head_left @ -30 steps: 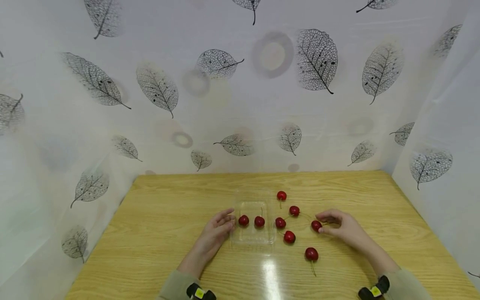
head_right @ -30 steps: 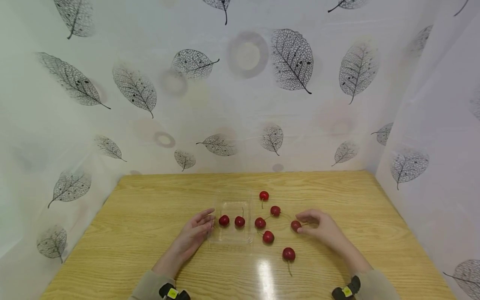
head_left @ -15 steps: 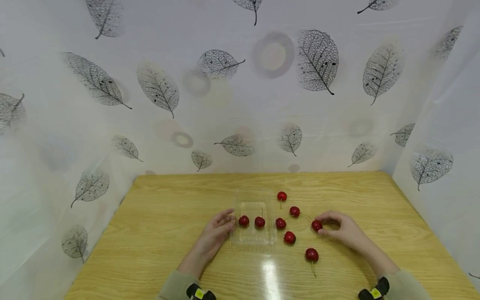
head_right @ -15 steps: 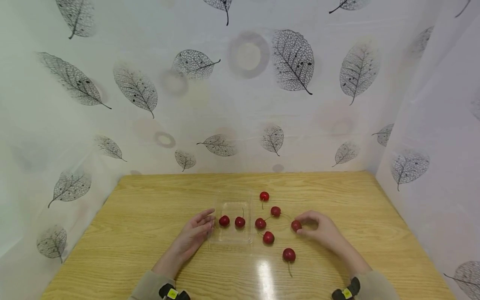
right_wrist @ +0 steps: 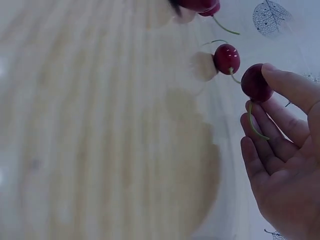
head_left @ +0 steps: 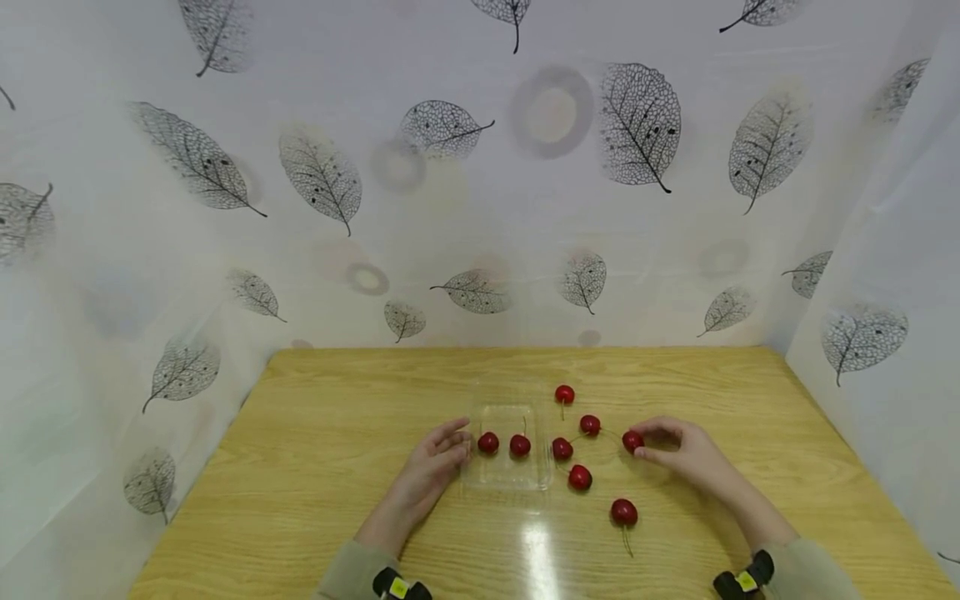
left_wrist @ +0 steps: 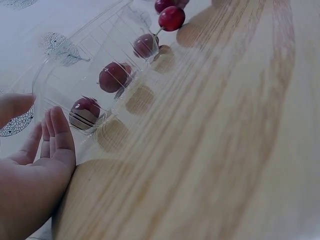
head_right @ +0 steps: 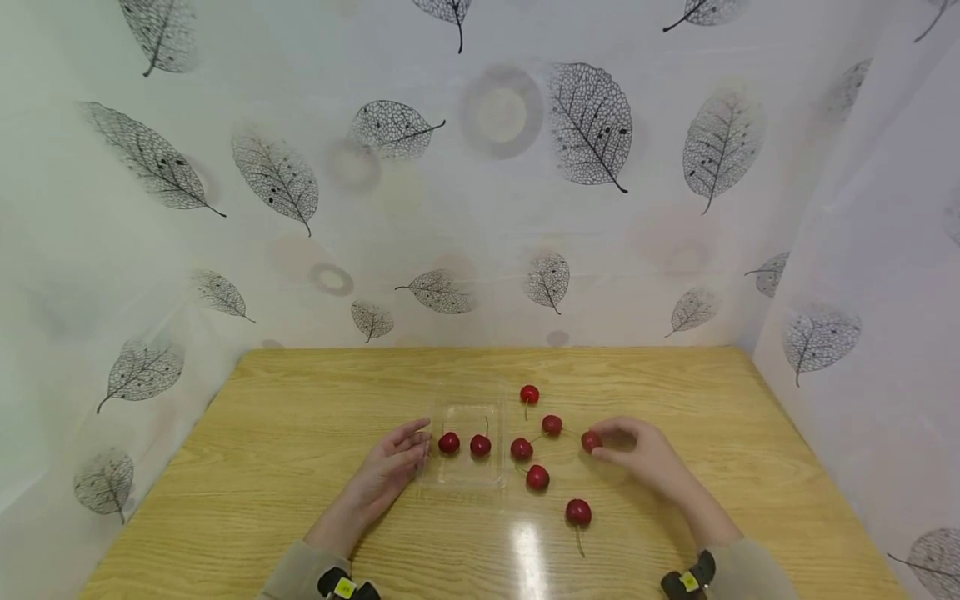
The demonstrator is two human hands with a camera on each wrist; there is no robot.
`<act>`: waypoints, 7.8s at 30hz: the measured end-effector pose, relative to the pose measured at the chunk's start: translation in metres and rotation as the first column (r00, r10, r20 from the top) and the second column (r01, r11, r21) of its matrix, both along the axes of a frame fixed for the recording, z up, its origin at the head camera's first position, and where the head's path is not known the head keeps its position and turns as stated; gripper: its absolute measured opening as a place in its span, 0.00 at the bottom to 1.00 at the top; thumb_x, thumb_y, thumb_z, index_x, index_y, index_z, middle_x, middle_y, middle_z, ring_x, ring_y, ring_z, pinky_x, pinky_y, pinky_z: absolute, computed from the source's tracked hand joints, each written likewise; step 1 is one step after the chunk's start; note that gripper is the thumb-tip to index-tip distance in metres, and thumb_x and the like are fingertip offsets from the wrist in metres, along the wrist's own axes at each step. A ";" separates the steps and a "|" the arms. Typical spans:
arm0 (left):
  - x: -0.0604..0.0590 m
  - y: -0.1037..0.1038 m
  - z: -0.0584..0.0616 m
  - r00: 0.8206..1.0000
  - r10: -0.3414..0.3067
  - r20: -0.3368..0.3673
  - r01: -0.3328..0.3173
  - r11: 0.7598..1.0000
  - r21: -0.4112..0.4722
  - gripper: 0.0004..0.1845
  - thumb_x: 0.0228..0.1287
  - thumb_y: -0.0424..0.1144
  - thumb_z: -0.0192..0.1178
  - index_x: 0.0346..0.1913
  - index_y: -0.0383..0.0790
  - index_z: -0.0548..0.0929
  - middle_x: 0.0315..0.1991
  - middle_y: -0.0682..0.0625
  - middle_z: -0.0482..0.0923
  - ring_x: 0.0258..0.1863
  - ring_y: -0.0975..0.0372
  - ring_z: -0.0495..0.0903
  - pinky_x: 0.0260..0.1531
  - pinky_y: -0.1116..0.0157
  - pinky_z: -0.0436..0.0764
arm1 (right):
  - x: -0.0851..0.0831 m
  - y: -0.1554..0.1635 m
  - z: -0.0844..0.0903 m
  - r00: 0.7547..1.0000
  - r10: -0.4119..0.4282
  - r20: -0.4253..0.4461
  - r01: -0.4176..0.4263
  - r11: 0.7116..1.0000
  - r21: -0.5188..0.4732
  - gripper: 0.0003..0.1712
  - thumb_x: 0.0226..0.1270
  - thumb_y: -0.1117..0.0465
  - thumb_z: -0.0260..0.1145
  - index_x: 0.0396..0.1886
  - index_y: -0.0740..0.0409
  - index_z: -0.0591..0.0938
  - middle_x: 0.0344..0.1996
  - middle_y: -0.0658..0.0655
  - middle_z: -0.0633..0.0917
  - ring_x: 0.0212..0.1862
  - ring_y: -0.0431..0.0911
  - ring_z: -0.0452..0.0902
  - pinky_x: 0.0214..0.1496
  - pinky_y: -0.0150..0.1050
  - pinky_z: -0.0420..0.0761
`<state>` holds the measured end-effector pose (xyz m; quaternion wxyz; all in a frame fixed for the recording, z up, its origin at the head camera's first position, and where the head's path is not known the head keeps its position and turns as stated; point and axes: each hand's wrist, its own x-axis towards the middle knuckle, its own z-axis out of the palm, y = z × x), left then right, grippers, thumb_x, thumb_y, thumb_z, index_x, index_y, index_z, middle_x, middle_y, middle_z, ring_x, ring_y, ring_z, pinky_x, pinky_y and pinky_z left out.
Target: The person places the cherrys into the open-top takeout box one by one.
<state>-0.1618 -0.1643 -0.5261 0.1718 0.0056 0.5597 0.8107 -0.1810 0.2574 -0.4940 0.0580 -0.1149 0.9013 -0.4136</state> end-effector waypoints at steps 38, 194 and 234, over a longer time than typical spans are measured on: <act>0.001 0.001 0.002 1.000 -0.003 -0.001 0.003 1.000 -0.017 0.33 0.76 0.25 0.56 0.80 0.26 0.59 0.54 0.54 0.76 0.51 0.68 0.79 0.52 0.73 0.80 | -0.031 -0.097 0.044 0.983 0.162 -0.081 -0.178 0.946 -0.271 0.19 0.71 0.62 0.74 0.59 0.62 0.86 0.53 0.61 0.90 0.56 0.48 0.85 0.65 0.51 0.84; 0.002 0.000 0.001 1.000 -0.016 -0.023 0.015 1.000 -0.020 0.33 0.76 0.25 0.55 0.79 0.25 0.60 0.55 0.54 0.77 0.52 0.70 0.79 0.53 0.73 0.80 | -0.097 -0.074 -0.020 0.995 0.090 0.037 -0.085 0.989 -0.117 0.24 0.72 0.61 0.74 0.61 0.71 0.83 0.56 0.70 0.86 0.58 0.60 0.84 0.63 0.48 0.84; 0.003 0.000 0.004 1.000 -0.013 -0.002 0.013 1.000 -0.017 0.33 0.76 0.25 0.55 0.79 0.25 0.59 0.55 0.53 0.76 0.53 0.69 0.79 0.53 0.73 0.80 | -0.097 -0.074 -0.023 0.996 0.087 0.029 -0.084 0.992 -0.094 0.22 0.68 0.62 0.76 0.58 0.67 0.86 0.50 0.65 0.88 0.53 0.53 0.83 0.56 0.43 0.82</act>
